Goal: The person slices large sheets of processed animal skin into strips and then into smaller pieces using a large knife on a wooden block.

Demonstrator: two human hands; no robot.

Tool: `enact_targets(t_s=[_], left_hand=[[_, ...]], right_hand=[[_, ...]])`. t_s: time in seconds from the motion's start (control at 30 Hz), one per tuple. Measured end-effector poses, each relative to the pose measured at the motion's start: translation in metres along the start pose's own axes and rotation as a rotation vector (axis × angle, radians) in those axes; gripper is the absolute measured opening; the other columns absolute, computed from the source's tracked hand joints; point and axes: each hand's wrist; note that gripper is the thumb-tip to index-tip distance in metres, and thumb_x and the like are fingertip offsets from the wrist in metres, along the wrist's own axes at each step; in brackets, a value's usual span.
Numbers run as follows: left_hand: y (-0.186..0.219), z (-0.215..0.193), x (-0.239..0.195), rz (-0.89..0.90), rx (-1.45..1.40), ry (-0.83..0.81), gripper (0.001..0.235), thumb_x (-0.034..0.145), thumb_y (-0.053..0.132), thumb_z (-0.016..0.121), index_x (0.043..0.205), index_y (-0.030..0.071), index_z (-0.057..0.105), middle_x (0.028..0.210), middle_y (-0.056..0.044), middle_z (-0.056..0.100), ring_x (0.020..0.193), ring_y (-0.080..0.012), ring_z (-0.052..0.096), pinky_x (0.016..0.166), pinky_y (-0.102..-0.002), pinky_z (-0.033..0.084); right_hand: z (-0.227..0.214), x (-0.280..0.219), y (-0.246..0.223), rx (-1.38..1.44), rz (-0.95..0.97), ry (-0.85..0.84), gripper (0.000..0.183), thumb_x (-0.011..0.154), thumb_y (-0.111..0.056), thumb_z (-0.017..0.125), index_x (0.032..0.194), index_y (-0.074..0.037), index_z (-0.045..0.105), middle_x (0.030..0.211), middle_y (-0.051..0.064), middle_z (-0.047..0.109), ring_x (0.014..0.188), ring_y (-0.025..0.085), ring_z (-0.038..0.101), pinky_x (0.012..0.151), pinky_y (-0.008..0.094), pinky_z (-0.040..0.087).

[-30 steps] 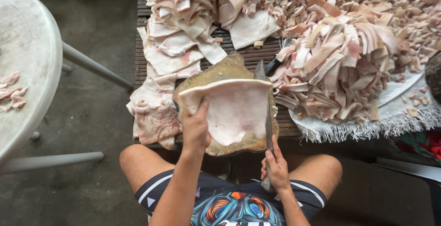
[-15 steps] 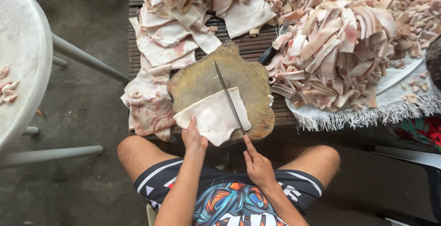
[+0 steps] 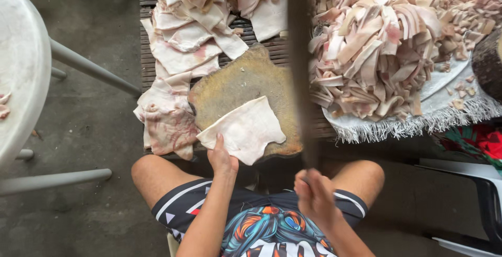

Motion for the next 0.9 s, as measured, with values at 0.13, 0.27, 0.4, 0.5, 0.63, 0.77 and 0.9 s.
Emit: enact_targets(t_s=[0.13, 0.27, 0.4, 0.5, 0.63, 0.77, 0.9], left_hand=[[-0.003, -0.003, 0.005, 0.004, 0.000, 0.028, 0.041, 0.100, 0.006, 0.057, 0.139, -0.003, 0.051, 0.134, -0.016, 0.061, 0.120, -0.0317, 0.063, 0.104, -0.047, 0.052], [-0.013, -0.008, 0.006, 0.005, 0.021, 0.050, 0.040, 0.098, 0.005, 0.059, 0.137, -0.003, 0.054, 0.132, -0.016, 0.063, 0.118, -0.0311, 0.063, 0.102, -0.048, 0.052], [-0.017, 0.007, 0.016, -0.012, -0.001, 0.018, 0.038, 0.099, 0.005, 0.058, 0.135, -0.006, 0.054, 0.131, -0.019, 0.063, 0.118, -0.0342, 0.064, 0.101, -0.050, 0.054], [-0.010, 0.001, 0.009, -0.012, 0.003, 0.017, 0.041, 0.098, 0.004, 0.056, 0.138, -0.002, 0.052, 0.133, -0.016, 0.063, 0.121, -0.0329, 0.063, 0.103, -0.049, 0.053], [-0.005, 0.000, 0.005, -0.045, 0.016, 0.032, 0.043, 0.099, 0.005, 0.056, 0.141, -0.002, 0.049, 0.134, -0.018, 0.062, 0.122, -0.0343, 0.063, 0.104, -0.050, 0.053], [0.005, 0.000, 0.011, -0.067, 0.002, 0.022, 0.044, 0.099, 0.006, 0.055, 0.142, 0.000, 0.049, 0.137, -0.016, 0.061, 0.123, -0.0331, 0.062, 0.104, -0.051, 0.052], [0.010, 0.009, 0.023, 0.010, -0.004, -0.037, 0.045, 0.099, 0.005, 0.055, 0.143, 0.002, 0.049, 0.139, -0.015, 0.060, 0.124, -0.0329, 0.062, 0.105, -0.051, 0.051]], right_hand=[[0.036, -0.003, 0.027, -0.348, 0.470, -0.252, 0.061, 0.097, -0.020, 0.060, 0.155, -0.031, 0.043, 0.070, 0.018, 0.068, 0.067, 0.038, 0.069, 0.063, 0.046, 0.052], [0.025, 0.015, 0.018, -0.334, 0.532, -0.271, 0.057, 0.099, -0.024, 0.059, 0.154, -0.034, 0.044, 0.071, 0.019, 0.067, 0.067, 0.038, 0.068, 0.066, 0.045, 0.054], [-0.003, 0.043, -0.013, -0.251, -0.136, -0.005, 0.059, 0.109, -0.017, 0.053, 0.165, -0.025, 0.036, 0.108, 0.027, 0.068, 0.093, 0.040, 0.068, 0.074, 0.040, 0.055], [-0.026, 0.029, -0.028, -0.089, 0.260, -0.041, 0.063, 0.100, -0.011, 0.059, 0.159, -0.018, 0.037, 0.063, 0.003, 0.063, 0.049, 0.016, 0.060, 0.049, 0.031, 0.052], [-0.015, -0.003, -0.005, 0.032, -0.137, 0.057, 0.063, 0.109, -0.009, 0.055, 0.163, -0.023, 0.027, 0.081, 0.006, 0.065, 0.061, 0.015, 0.059, 0.057, 0.026, 0.052], [0.036, -0.008, 0.038, -0.254, 0.171, -0.072, 0.062, 0.100, -0.014, 0.061, 0.158, -0.022, 0.040, 0.073, 0.018, 0.064, 0.059, 0.032, 0.062, 0.055, 0.039, 0.049], [0.037, 0.012, 0.051, -0.159, 0.373, -0.137, 0.058, 0.100, -0.019, 0.058, 0.156, -0.024, 0.043, 0.087, 0.021, 0.068, 0.065, 0.032, 0.070, 0.061, 0.040, 0.055]])
Point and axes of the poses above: each hand's wrist, its own x-axis towards the middle knuckle, its own z-axis out of the palm, y = z × x
